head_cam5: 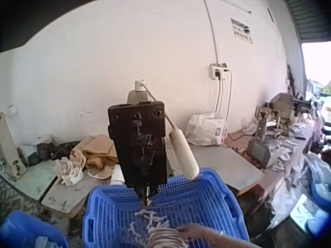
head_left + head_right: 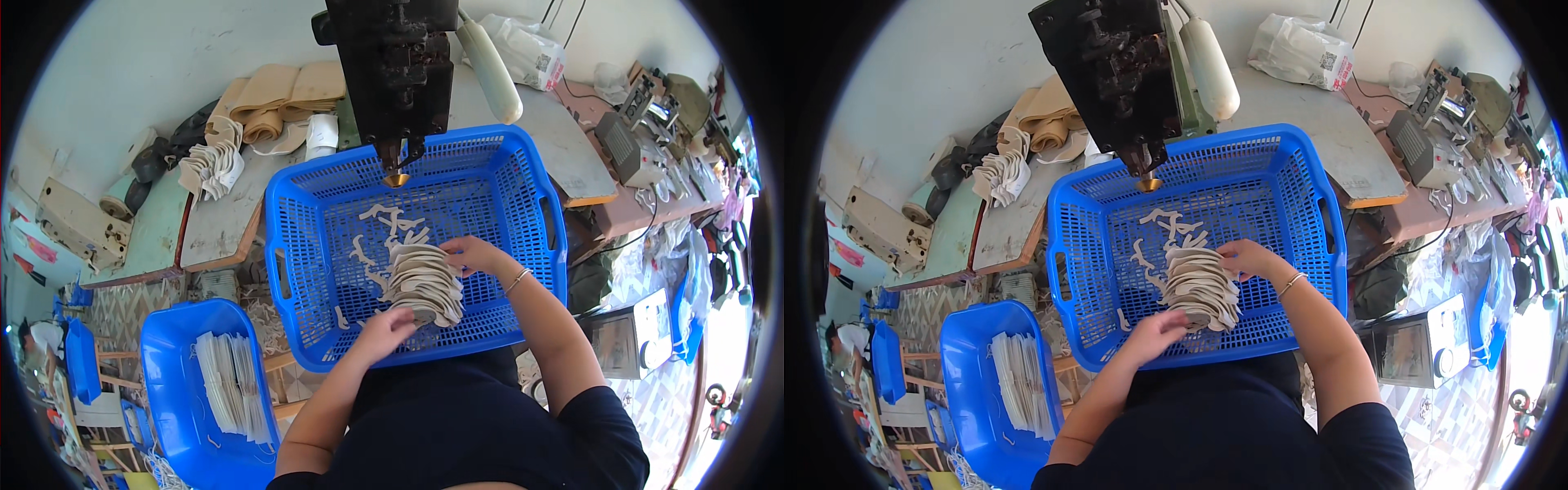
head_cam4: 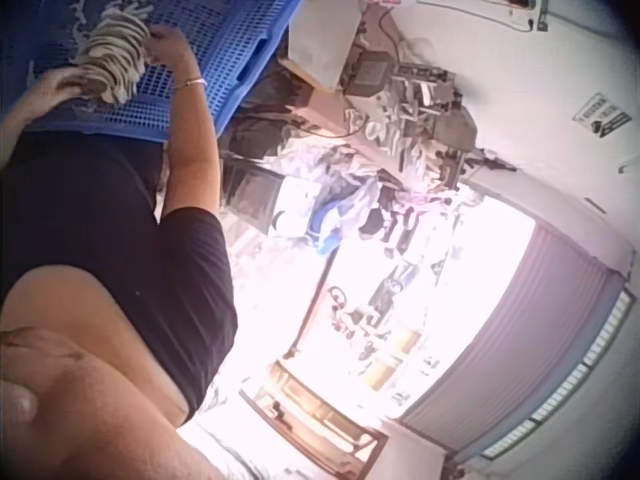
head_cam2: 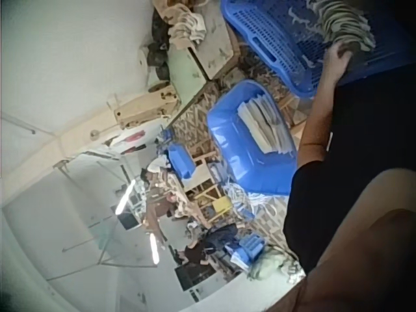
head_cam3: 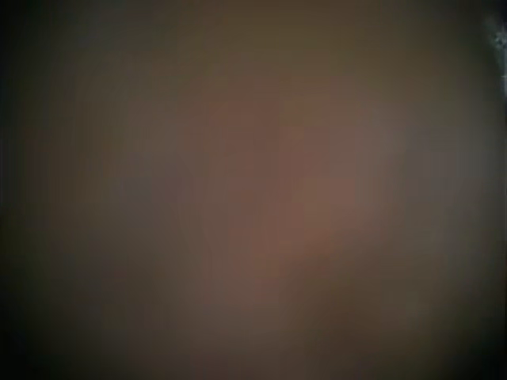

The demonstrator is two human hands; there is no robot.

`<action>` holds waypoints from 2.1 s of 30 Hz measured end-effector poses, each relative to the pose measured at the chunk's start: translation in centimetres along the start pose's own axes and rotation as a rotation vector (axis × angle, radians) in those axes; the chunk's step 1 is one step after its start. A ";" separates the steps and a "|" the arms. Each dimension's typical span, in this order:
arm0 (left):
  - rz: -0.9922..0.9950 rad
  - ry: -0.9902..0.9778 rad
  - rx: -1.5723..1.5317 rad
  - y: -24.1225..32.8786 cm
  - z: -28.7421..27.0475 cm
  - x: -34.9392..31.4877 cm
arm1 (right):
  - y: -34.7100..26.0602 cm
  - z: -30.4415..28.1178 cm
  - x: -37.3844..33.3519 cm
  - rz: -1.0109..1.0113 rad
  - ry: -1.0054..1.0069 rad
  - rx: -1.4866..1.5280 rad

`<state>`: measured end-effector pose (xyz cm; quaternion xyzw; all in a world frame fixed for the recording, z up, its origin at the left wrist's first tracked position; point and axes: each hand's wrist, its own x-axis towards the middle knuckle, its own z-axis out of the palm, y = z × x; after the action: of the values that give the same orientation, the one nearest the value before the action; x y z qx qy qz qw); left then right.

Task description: The person repeatedly places white fabric pieces under a manual press to punch out shapes, collecting the finished pieces in a blue basket. After processing a batch, the person carries the basket across the workshop and places it on a table.

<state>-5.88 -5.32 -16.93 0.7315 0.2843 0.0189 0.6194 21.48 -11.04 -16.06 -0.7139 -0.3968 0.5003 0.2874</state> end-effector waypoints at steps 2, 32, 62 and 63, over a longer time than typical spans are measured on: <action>0.033 0.182 -0.011 0.1 -1.5 0.7 | 0.5 0.0 0.6 -0.001 -0.016 -0.050; 0.131 0.033 -1.046 11.4 -4.7 3.0 | -8.6 4.4 -6.4 -0.404 0.049 0.854; 0.498 0.501 -0.501 16.1 -5.6 5.1 | -11.3 2.7 -5.9 -0.605 0.155 0.940; 0.494 0.497 -0.504 16.1 -5.6 5.1 | -11.3 2.7 -5.9 -0.602 0.158 0.933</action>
<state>2.54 0.82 -2.54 0.5768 0.2279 0.4110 0.6681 14.63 -10.19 -4.94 -0.4015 -0.2971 0.4635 0.7319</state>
